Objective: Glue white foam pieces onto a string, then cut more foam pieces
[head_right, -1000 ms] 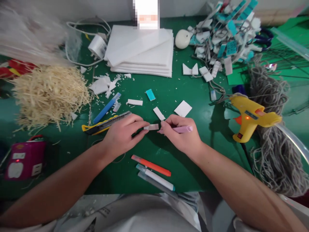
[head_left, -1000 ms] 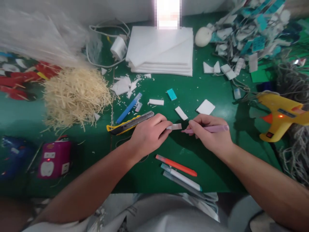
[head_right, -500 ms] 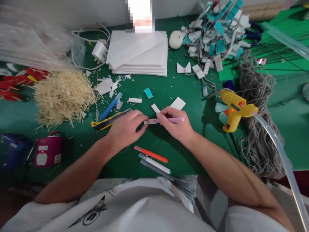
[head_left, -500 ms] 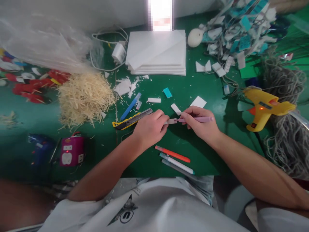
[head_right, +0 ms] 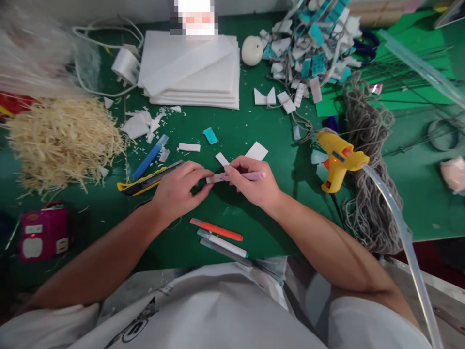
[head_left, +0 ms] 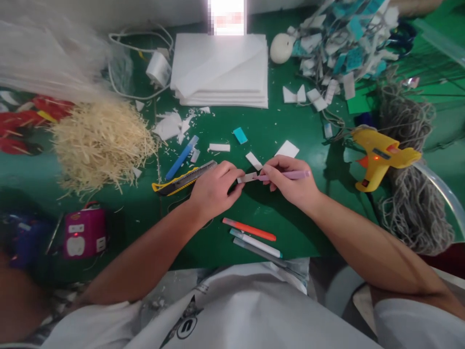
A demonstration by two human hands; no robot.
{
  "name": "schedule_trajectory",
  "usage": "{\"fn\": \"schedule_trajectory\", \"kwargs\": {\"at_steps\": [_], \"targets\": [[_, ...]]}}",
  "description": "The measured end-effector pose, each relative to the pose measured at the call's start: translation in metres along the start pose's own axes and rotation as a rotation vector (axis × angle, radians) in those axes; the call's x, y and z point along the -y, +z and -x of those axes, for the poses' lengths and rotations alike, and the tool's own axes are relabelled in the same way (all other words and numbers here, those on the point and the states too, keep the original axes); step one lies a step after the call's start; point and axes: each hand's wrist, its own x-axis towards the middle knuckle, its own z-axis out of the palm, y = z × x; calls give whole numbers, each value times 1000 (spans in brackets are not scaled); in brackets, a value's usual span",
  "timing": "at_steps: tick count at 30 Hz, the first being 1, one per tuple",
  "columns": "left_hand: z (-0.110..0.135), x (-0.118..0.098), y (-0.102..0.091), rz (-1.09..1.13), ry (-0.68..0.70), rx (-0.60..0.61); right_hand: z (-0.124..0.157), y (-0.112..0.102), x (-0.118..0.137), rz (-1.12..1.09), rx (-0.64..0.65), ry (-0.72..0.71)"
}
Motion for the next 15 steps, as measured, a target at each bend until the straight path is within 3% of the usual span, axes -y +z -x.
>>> {"fn": "schedule_trajectory", "kwargs": {"at_steps": [15], "targets": [[4,4,0,54,-55,74,2,-2,4,41,-27,8]]}}
